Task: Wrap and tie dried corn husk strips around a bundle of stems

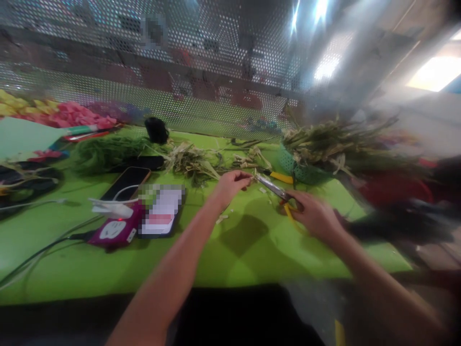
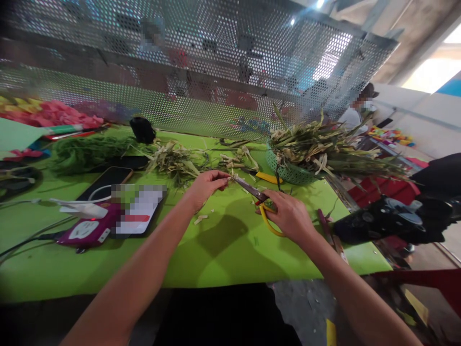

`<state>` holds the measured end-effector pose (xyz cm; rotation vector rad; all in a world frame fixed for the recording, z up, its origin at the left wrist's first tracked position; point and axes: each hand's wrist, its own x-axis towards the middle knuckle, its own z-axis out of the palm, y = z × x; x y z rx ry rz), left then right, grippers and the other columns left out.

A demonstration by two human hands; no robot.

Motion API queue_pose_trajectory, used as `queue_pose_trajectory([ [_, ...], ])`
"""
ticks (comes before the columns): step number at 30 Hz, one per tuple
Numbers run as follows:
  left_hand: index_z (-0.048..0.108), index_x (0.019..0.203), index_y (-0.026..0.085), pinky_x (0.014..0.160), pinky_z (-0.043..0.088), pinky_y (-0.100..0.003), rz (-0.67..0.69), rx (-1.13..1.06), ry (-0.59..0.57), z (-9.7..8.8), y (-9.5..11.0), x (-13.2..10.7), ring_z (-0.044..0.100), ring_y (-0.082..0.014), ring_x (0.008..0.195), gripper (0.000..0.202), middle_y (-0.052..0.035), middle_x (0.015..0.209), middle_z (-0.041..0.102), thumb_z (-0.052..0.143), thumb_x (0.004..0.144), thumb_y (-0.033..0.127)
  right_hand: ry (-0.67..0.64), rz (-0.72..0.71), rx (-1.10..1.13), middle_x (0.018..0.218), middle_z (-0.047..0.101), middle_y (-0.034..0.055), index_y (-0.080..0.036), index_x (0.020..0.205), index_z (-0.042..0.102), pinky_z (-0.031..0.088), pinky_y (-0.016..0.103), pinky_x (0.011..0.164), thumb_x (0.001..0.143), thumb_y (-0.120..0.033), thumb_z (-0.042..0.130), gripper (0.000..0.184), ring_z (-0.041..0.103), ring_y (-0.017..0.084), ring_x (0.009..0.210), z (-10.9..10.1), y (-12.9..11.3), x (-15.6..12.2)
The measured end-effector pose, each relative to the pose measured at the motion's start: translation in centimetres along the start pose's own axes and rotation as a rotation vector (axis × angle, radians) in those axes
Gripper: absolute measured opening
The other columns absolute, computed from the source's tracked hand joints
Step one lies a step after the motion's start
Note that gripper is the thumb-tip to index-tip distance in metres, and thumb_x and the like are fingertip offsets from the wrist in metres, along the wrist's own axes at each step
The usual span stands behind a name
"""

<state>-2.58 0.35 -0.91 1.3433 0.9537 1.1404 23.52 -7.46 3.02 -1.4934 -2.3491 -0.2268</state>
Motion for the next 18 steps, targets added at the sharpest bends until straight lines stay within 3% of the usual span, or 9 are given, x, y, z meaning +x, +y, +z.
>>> queue_pose_trajectory([
  [6, 0.072, 0.099, 0.015, 0.075, 0.049, -0.029, -0.018, 0.009, -0.012, -0.06, -0.25, 0.16, 0.06, -0.0116, 0.071, 0.029, -0.0055, 0.089, 0.072, 0.067, 0.075, 0.03, 0.0, -0.001, -0.003, 0.105, 0.075, 0.008, -0.022, 0.122, 0.065, 0.049, 0.032, 0.066, 0.088, -0.037, 0.06, 0.037, 0.07, 0.024, 0.081, -0.15, -0.21, 0.18],
  [18, 0.071, 0.099, 0.015, 0.074, 0.048, -0.029, 0.011, 0.018, 0.006, -0.09, -0.24, 0.12, 0.06, -0.0123, 0.074, 0.031, -0.0064, 0.091, 0.071, 0.069, 0.074, 0.033, -0.007, -0.027, -0.059, 0.098, 0.075, 0.0076, -0.023, 0.123, 0.065, 0.046, 0.03, 0.06, 0.088, -0.037, 0.061, 0.038, 0.069, 0.023, 0.078, 0.05, -0.16, -0.03],
])
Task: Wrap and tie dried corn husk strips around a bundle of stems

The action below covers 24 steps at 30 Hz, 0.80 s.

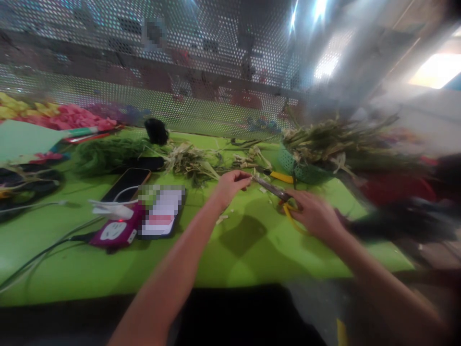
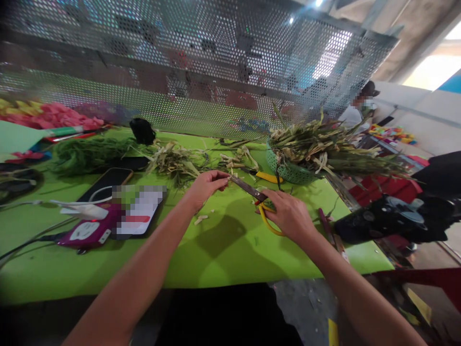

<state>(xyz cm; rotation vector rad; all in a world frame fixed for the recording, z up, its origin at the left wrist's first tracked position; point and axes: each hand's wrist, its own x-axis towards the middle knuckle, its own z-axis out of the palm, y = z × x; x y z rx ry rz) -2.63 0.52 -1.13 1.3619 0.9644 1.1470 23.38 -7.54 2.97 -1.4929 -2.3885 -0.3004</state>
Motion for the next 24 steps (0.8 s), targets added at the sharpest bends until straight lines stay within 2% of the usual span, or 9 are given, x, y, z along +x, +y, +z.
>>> queue_pose_trajectory([
  [8, 0.069, 0.095, 0.013, 0.072, 0.047, -0.029, 0.017, -0.004, 0.005, 0.1, -0.2, 0.1, 0.058, -0.011, 0.071, 0.028, -0.0047, 0.085, 0.069, 0.07, 0.073, 0.031, -0.013, 0.013, -0.017, 0.099, 0.075, 0.0089, -0.021, 0.123, 0.065, 0.046, 0.032, 0.061, 0.09, -0.041, 0.061, 0.039, 0.069, 0.025, 0.079, 0.2, -0.6, 0.2],
  [24, 0.07, 0.088, 0.013, 0.066, 0.044, -0.026, 0.075, 0.009, 0.13, 0.9, -0.8, 0.2, 0.056, -0.0116, 0.067, 0.026, -0.0038, 0.077, 0.068, 0.073, 0.069, 0.031, 0.002, 0.066, 0.025, 0.094, 0.077, 0.0036, -0.024, 0.112, 0.068, 0.041, 0.027, 0.056, 0.088, -0.042, 0.064, 0.03, 0.069, 0.02, 0.07, 0.9, -1.3, 0.1],
])
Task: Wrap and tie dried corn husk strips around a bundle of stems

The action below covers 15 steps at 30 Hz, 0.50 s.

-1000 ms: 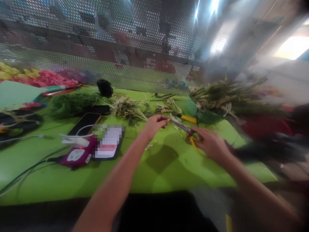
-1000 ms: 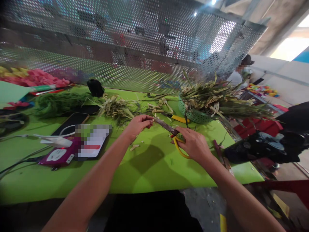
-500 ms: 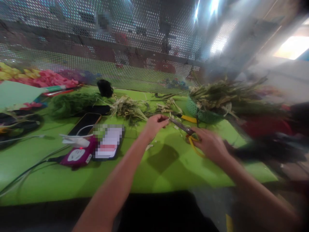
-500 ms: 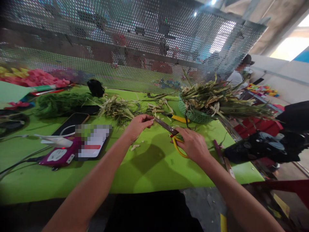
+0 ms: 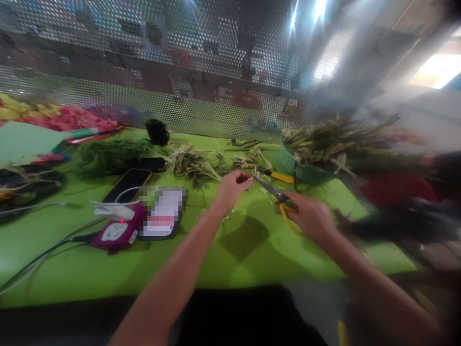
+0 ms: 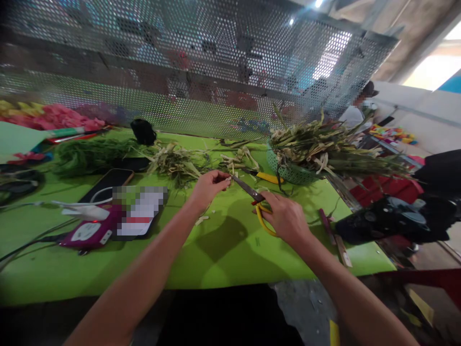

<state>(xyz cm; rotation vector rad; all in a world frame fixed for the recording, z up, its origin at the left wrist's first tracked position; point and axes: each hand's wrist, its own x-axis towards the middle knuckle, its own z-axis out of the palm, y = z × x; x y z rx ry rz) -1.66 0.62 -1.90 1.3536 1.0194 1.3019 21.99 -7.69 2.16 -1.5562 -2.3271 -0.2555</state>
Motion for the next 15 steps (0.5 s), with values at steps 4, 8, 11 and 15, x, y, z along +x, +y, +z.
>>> queue_pose_trajectory([
  [4, 0.071, 0.088, 0.013, 0.066, 0.044, -0.025, -0.007, -0.049, -0.003, 0.1, 0.0, 0.0, 0.056, -0.0112, 0.067, 0.026, -0.0035, 0.077, 0.068, 0.073, 0.069, 0.03, 0.001, 0.005, 0.009, 0.094, 0.077, 0.0032, -0.024, 0.111, 0.069, 0.042, 0.028, 0.056, 0.088, -0.043, 0.064, 0.03, 0.069, 0.02, 0.068, 0.1, 0.0, 0.2],
  [8, 0.071, 0.09, 0.013, 0.066, 0.045, -0.025, -0.033, -0.087, -0.007, -0.1, 0.0, 0.1, 0.058, -0.0117, 0.068, 0.025, -0.0041, 0.08, 0.069, 0.072, 0.071, 0.03, 0.025, 0.024, 0.054, 0.094, 0.078, 0.0045, -0.023, 0.11, 0.07, 0.044, 0.028, 0.057, 0.087, -0.043, 0.065, 0.031, 0.07, 0.021, 0.07, 0.2, 0.0, 0.3],
  [11, 0.07, 0.089, 0.013, 0.067, 0.047, -0.027, -0.07, -0.121, 0.04, -0.4, -0.1, 0.3, 0.06, -0.0121, 0.067, 0.025, -0.0049, 0.079, 0.07, 0.074, 0.071, 0.029, 0.031, 0.014, 0.113, 0.099, 0.078, 0.0063, -0.022, 0.111, 0.07, 0.046, 0.027, 0.061, 0.087, -0.042, 0.066, 0.032, 0.072, 0.022, 0.076, 0.3, 0.5, 0.0],
  [15, 0.069, 0.088, 0.013, 0.072, 0.049, -0.03, -0.099, -0.198, 0.085, -0.7, -0.3, 0.5, 0.063, -0.0136, 0.067, 0.025, -0.0064, 0.081, 0.071, 0.076, 0.071, 0.03, -0.041, 0.025, 0.123, 0.099, 0.077, 0.0067, -0.022, 0.113, 0.07, 0.046, 0.028, 0.061, 0.087, -0.036, 0.063, 0.03, 0.072, 0.022, 0.076, 0.5, 1.1, -0.5],
])
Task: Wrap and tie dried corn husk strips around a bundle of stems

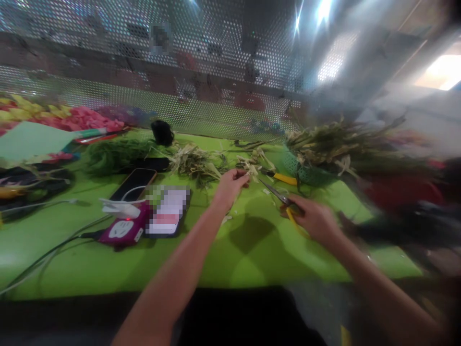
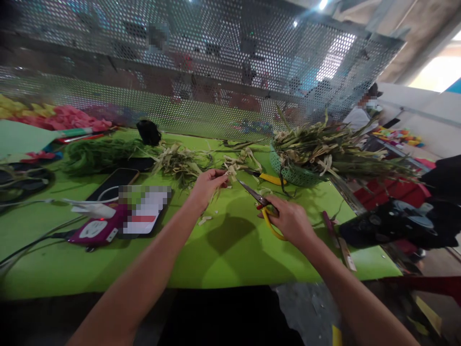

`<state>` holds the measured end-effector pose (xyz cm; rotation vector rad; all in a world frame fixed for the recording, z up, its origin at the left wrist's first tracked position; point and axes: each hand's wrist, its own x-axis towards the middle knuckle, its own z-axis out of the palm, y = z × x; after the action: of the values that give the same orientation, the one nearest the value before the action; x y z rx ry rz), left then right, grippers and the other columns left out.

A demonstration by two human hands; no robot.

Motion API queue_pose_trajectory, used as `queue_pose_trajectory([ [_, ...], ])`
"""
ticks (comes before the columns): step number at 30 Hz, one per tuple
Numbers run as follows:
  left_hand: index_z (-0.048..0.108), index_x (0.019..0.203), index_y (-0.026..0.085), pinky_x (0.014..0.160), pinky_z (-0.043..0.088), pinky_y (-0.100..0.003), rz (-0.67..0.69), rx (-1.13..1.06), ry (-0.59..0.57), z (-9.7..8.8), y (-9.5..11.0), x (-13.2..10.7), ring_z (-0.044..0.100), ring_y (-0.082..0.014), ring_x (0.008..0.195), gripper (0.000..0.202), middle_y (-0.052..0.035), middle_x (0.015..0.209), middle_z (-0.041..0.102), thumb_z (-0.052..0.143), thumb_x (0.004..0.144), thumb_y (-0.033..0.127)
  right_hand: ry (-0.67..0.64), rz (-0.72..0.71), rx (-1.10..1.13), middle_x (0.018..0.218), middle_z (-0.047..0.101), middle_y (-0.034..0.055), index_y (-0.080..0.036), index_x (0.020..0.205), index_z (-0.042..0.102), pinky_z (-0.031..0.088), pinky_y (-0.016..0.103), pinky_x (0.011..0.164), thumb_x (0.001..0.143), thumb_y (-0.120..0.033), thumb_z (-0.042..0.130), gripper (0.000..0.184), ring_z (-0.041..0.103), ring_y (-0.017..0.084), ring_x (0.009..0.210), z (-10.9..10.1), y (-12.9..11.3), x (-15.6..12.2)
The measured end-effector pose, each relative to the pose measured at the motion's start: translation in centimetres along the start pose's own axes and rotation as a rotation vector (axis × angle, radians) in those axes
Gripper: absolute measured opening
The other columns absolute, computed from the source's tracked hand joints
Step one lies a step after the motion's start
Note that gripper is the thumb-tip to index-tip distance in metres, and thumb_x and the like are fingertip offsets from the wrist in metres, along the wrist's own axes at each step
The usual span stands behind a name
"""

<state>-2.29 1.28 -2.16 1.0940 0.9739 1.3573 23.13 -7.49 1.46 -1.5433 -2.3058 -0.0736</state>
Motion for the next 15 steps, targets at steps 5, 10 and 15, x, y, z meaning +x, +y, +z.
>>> queue_pose_trajectory([
  [5, 0.068, 0.089, 0.013, 0.073, 0.05, -0.032, 0.006, -0.059, -0.023, 0.2, 0.1, -0.2, 0.064, -0.0135, 0.066, 0.024, -0.0059, 0.082, 0.071, 0.075, 0.073, 0.029, -0.204, 0.016, -0.027, 0.095, 0.077, 0.0052, -0.024, 0.11, 0.071, 0.045, 0.028, 0.058, 0.087, -0.03, 0.059, 0.027, 0.07, 0.023, 0.075, 0.7, -0.3, 0.0],
  [10, 0.068, 0.096, 0.014, 0.073, 0.052, -0.033, 0.001, -0.107, -0.037, 0.4, 0.6, -0.6, 0.065, -0.0146, 0.071, 0.027, -0.0062, 0.085, 0.071, 0.075, 0.073, 0.027, -0.3, -0.023, -0.089, 0.115, 0.072, 0.0105, -0.022, 0.13, 0.062, 0.051, 0.033, 0.073, 0.087, -0.032, 0.059, 0.044, 0.069, 0.027, 0.093, 1.7, 0.1, 0.1],
  [15, 0.067, 0.098, 0.014, 0.072, 0.053, -0.031, -0.019, -0.133, -0.04, 0.9, 1.0, -1.0, 0.065, -0.015, 0.075, 0.028, -0.0063, 0.085, 0.071, 0.076, 0.073, 0.026, -0.232, -0.044, -0.032, 0.121, 0.069, 0.0088, -0.026, 0.126, 0.064, 0.052, 0.038, 0.08, 0.09, -0.029, 0.055, 0.038, 0.067, 0.028, 0.1, 0.9, 0.9, 0.8],
])
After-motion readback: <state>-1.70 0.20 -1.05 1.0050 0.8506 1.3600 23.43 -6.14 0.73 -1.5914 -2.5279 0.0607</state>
